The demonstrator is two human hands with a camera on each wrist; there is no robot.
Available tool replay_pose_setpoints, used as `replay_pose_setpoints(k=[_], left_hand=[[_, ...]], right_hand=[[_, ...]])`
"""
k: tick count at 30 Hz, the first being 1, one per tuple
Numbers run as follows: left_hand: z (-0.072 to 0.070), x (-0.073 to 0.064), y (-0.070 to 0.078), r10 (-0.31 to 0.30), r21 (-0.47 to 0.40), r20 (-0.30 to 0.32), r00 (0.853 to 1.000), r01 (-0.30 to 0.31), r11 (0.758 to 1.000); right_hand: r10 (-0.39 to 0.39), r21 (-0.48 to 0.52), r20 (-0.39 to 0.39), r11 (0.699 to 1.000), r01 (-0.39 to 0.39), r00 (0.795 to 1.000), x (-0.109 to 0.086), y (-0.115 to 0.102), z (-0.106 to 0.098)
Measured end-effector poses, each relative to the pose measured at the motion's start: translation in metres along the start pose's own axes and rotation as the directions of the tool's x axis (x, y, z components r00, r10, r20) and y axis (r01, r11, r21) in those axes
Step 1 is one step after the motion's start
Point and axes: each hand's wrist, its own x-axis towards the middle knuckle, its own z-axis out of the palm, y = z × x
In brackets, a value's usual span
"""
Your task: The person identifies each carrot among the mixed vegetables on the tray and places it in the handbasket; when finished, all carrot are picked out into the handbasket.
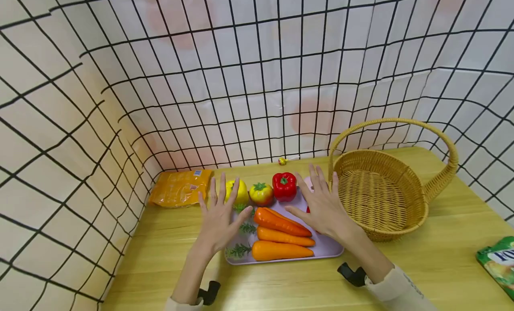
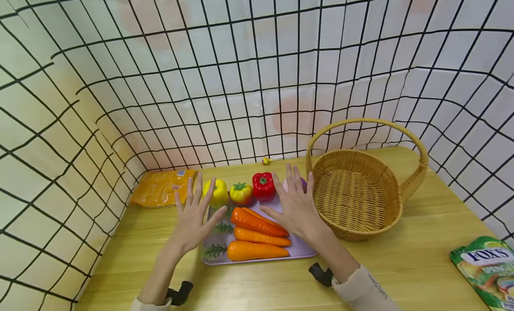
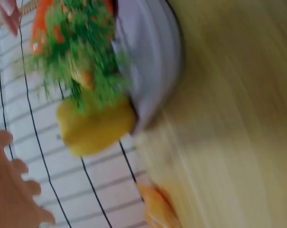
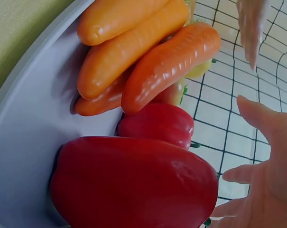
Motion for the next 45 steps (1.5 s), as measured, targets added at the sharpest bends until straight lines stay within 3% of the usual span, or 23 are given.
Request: replay_pose_setpoints(k=[7, 12, 15, 19, 22, 24, 28, 36, 41, 45], left_hand=[[-0.012, -0.019, -0.038, 0.055, -0.189, 0.085, 0.995, -0.038, 0.981], [-0.017, -0.031, -0.064, 0.088, -0.307, 0.189, 0.978, -0.026, 0.951], [-0.018, -0.036, -0.073, 0.094, -0.350, 0.303, 0.948, 0.019, 0.936], [-0.014, -0.039, -0.078, 0.093, -0.362, 0.448, 0.889, 0.086, 0.928], [-0.009, -0.039, -0.078, 0.087, -0.341, 0.502, 0.860, 0.105, 0.934], [-0.006, -0.038, -0.078, 0.072, -0.322, 0.522, 0.850, 0.117, 0.939], [-0.003, -0.035, -0.076, 0.030, -0.271, 0.544, 0.838, 0.142, 0.952], [0.000, -0.034, -0.072, -0.032, -0.181, 0.551, 0.834, 0.156, 0.971], [-0.001, -0.032, -0.069, -0.038, -0.158, 0.552, 0.833, 0.149, 0.976], [-0.002, -0.032, -0.067, -0.044, -0.146, 0.554, 0.831, 0.149, 0.978]], right_hand=[[-0.004, 0.004, 0.010, 1.000, 0.004, 1.000, -0.002, 0.000, 0.003], [-0.001, 0.011, 0.027, 1.000, 0.000, 1.000, -0.004, 0.000, 0.003], [0.004, 0.016, 0.031, 1.000, -0.004, 1.000, -0.004, -0.001, 0.003], [0.006, 0.026, 0.039, 1.000, -0.007, 0.999, -0.004, -0.002, 0.002], [-0.009, 0.029, 0.041, 1.000, 0.008, 0.999, -0.004, -0.004, 0.002], [-0.028, 0.032, 0.042, 0.999, 0.027, 0.999, -0.004, -0.006, 0.003], [-0.073, 0.037, 0.045, 0.997, 0.072, 0.996, -0.004, -0.011, 0.005], [-0.194, 0.127, 0.043, 0.974, 0.188, 0.980, -0.002, -0.018, 0.010], [-0.300, 0.262, 0.031, 0.923, 0.282, 0.953, -0.002, -0.023, 0.013], [-0.319, 0.448, 0.093, 0.859, 0.247, 0.943, -0.004, -0.028, 0.016]])
